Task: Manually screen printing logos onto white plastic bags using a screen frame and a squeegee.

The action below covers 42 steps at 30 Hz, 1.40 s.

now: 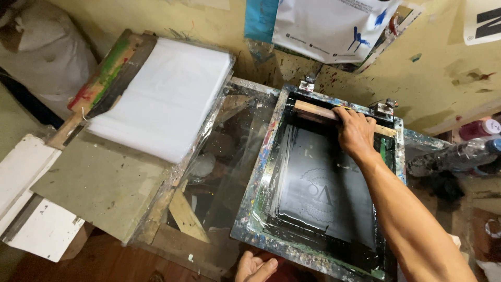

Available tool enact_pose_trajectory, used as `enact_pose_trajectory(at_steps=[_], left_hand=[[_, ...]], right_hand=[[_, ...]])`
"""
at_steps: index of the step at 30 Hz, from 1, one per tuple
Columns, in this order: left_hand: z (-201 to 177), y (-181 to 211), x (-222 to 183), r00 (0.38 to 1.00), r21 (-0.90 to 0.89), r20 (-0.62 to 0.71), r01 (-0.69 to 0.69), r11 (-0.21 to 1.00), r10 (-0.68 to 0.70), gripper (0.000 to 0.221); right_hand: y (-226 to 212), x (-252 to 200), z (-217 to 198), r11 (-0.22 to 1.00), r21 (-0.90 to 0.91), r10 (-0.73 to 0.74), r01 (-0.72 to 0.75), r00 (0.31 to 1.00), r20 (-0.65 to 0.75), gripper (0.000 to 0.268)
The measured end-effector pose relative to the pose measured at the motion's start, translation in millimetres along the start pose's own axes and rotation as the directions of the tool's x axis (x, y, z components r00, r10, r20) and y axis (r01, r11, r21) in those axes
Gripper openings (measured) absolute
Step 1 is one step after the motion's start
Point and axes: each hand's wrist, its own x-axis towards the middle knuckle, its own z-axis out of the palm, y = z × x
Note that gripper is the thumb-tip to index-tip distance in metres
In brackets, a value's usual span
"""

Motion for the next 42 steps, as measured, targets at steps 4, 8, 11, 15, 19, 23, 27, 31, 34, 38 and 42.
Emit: enact_pose_trajectory(at_steps=[4, 8, 11, 15, 19, 23, 27, 31, 34, 38, 42], left_hand=[[11, 7, -20, 0.989, -0.020, 0.010, -0.148, 0.989, 0.148, 0.049], [9, 24, -30, 0.993, 0.060, 0.098, -0.072, 0.996, 0.065, 0.051], [-3, 13, -8, 0.978, 0.111, 0.161, -0.152, 0.982, 0.133, 0.056], [-6, 6, 5, 0.990, 0.073, 0.101, -0.104, 0.992, 0.097, 0.046], [-2, 7, 4, 0.983, 0.086, 0.113, -0.156, 0.984, 0.146, 0.043], [5, 12, 2, 0.993, 0.123, 0.030, -0.117, 0.986, 0.114, 0.045], [7, 13, 0, 0.990, 0.099, 0.018, -0.141, 0.985, 0.140, 0.045], [3, 9, 6, 0.991, 0.078, 0.027, -0.134, 0.988, 0.133, 0.049], [2, 5, 5, 0.989, 0.073, 0.029, -0.150, 0.986, 0.148, 0.047], [7, 10, 2, 0.990, 0.110, -0.001, -0.142, 0.984, 0.143, 0.047], [4, 10, 3, 0.990, 0.104, 0.022, -0.143, 0.984, 0.141, 0.051]], right_hand=[[1, -20, -13, 0.998, 0.062, -0.008, -0.003, 0.983, 0.181, 0.050], [-12, -76, -28, 0.992, 0.092, -0.099, 0.080, 0.971, 0.219, 0.047], [-47, -146, -47, 0.990, 0.124, -0.091, 0.070, 0.981, 0.170, 0.040], [-94, -236, -82, 0.981, 0.184, -0.005, -0.057, 0.947, 0.320, 0.035], [-106, -267, -76, 0.997, 0.081, -0.024, 0.002, 0.959, 0.281, 0.043], [-104, -261, -97, 0.985, 0.156, -0.110, 0.076, 0.970, 0.218, 0.051], [-103, -280, -84, 0.998, 0.044, -0.066, 0.055, 0.944, 0.325, 0.066], [-112, -284, -65, 0.984, -0.156, -0.059, 0.087, 0.982, 0.179, 0.082], [-109, -279, -52, 0.975, -0.210, -0.046, 0.069, 0.993, 0.113, 0.069], [-100, -251, -44, 0.966, -0.256, -0.011, 0.042, 0.992, 0.123, 0.085], [-74, -197, -25, 0.977, -0.209, -0.032, 0.050, 0.995, 0.090, 0.073]])
